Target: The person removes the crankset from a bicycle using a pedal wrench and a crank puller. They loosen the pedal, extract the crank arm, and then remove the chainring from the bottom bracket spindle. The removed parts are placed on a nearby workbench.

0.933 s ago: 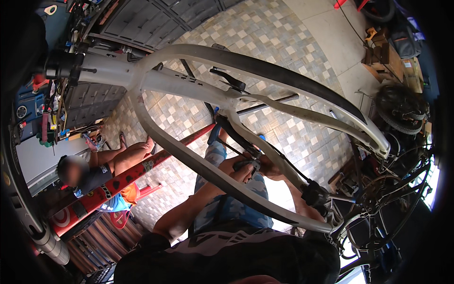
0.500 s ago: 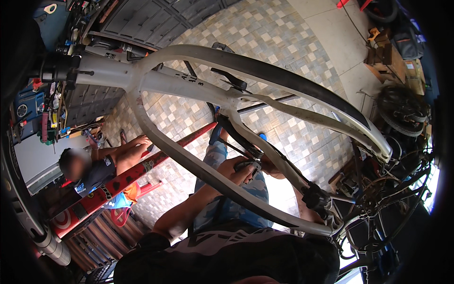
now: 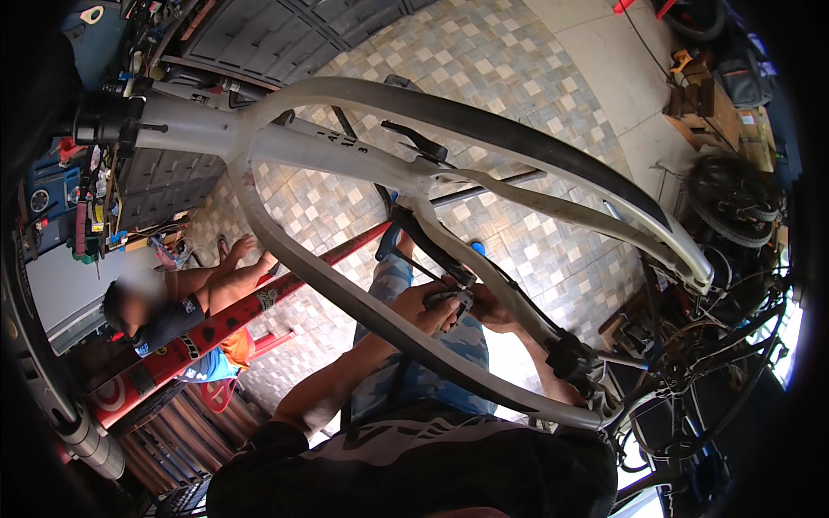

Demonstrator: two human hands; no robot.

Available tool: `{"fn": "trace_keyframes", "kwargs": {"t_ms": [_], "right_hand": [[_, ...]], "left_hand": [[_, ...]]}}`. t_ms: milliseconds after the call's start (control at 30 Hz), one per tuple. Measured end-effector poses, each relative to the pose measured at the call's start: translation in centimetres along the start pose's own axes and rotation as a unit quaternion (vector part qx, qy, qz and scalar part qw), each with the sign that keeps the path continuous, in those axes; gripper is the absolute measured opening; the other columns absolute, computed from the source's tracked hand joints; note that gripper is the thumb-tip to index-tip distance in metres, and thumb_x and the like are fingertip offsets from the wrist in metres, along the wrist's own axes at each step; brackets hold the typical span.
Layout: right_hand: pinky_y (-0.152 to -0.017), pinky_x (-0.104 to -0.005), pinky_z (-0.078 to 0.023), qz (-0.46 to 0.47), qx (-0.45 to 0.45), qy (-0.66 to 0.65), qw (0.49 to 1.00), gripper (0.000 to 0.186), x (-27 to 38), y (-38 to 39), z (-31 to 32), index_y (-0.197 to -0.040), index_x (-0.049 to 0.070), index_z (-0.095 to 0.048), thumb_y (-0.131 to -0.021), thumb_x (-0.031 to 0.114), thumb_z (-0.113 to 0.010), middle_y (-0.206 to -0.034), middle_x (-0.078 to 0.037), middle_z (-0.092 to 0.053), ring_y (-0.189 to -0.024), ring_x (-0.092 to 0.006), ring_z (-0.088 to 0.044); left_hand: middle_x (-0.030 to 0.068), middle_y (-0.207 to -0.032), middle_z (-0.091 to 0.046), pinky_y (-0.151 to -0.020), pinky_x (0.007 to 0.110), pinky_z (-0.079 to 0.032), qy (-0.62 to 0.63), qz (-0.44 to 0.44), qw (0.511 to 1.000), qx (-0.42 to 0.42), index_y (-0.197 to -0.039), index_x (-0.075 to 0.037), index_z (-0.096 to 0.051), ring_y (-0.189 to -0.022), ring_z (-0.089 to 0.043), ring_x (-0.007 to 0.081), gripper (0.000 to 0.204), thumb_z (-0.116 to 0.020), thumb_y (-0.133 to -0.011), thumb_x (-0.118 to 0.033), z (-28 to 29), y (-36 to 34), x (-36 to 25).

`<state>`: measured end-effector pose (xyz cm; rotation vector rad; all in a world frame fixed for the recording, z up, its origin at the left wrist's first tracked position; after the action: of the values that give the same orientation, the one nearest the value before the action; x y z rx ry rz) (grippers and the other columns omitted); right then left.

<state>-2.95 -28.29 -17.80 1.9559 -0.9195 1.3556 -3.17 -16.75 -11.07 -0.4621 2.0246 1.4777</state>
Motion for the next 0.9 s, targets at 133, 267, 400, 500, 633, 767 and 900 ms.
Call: {"fn": "trace_keyframes", "kwargs": {"t_ms": [133,267,400,500,633,767,900], "right_hand": [[-0.097,-0.0410,-0.051,-0.059,0.005,0.108,0.992,0.043,-2.1,0.7,-0.7,-0.139,0.004,-0.052,-0.102,0.024,-0.059,-0.121,-0.014,-0.063,-0.111,-0.0221,-0.062],[-0.099,-0.0439,-0.048,-0.241,0.034,-0.181,0.953,0.043,-10.7,3.7,0.4,-0.139,0.006,-0.052,-0.097,0.007,-0.059,-0.121,-0.016,-0.064,-0.116,-0.0289,-0.060],[-0.092,-0.0385,-0.048,-0.113,0.055,0.189,0.974,0.036,0.4,-0.2,-0.9,-0.132,0.004,-0.057,-0.096,0.002,-0.057,-0.109,-0.013,-0.067,-0.109,-0.0276,-0.063],[-0.092,-0.0386,-0.047,-0.103,-0.008,0.107,0.989,0.032,0.5,0.0,-0.8,-0.127,0.003,-0.060,-0.095,0.000,-0.057,-0.108,-0.016,-0.065,-0.107,-0.0286,-0.063],[-0.091,-0.0406,-0.048,-0.140,0.047,0.248,0.957,0.036,-0.2,0.3,-1.0,-0.129,0.005,-0.056,-0.093,0.005,-0.060,-0.109,-0.019,-0.063,-0.108,-0.0300,-0.062],[-0.088,-0.0419,-0.049,-0.147,0.041,0.214,0.965,0.031,-3.4,1.4,-0.4,-0.125,0.003,-0.059,-0.094,0.009,-0.061,-0.105,-0.018,-0.063,-0.104,-0.0315,-0.063],[-0.097,-0.0390,-0.047,-0.163,0.083,0.224,0.957,0.040,-5.1,1.7,0.1,-0.135,0.003,-0.057,-0.097,0.012,-0.062,-0.115,-0.016,-0.064,-0.111,-0.0285,-0.061]], "left_hand": [[0.0032,-0.077,-0.064,-0.071,0.029,-0.048,-0.016,-0.008,1.000,0.003,-0.104,0.003,-0.065,-0.073,-0.059,0.0099,0.029,-0.059,-0.105,-0.026,0.2,-0.1,0.1],[0.0038,-0.078,-0.066,-0.070,0.029,-0.049,-0.017,0.001,1.000,-0.016,-0.103,0.003,-0.065,-0.071,-0.060,0.0103,0.030,-0.059,-0.104,-0.027,0.2,0.3,-0.1],[0.0034,-0.077,-0.066,-0.069,0.029,-0.049,-0.047,-0.038,0.998,-0.013,-0.104,0.003,-0.065,-0.071,-0.060,0.0105,0.030,-0.059,-0.104,-0.027,0.6,-0.2,0.0],[0.0029,-0.077,-0.065,-0.069,0.029,-0.049,0.014,-0.020,1.000,-0.010,-0.105,0.002,-0.065,-0.071,-0.060,0.0103,0.030,-0.059,-0.104,-0.027,0.3,0.2,0.5],[0.0029,-0.078,-0.066,-0.067,0.028,-0.049,-0.022,-0.044,0.998,-0.028,-0.108,0.002,-0.065,-0.070,-0.061,0.0099,0.029,-0.061,-0.103,-0.026,0.9,-0.2,1.0],[0.0034,-0.077,-0.068,-0.066,0.028,-0.050,-0.028,-0.036,0.999,-0.029,-0.107,0.002,-0.066,-0.070,-0.063,0.0097,0.030,-0.062,-0.102,-0.027,0.8,0.3,0.2],[0.0036,-0.076,-0.067,-0.066,0.028,-0.050,-0.026,-0.065,0.997,-0.042,-0.106,0.003,-0.066,-0.069,-0.062,0.0104,0.031,-0.062,-0.102,-0.028,0.8,0.1,0.2]]}}
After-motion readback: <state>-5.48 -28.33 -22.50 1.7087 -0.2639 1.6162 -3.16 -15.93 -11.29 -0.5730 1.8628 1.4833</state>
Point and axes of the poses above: each hand's wrist, its own y-axis away from the middle knuckle, its own z-axis out of the back of the hand, x = y × z, the point moved 10 cm from there along -y, towards the middle knuckle
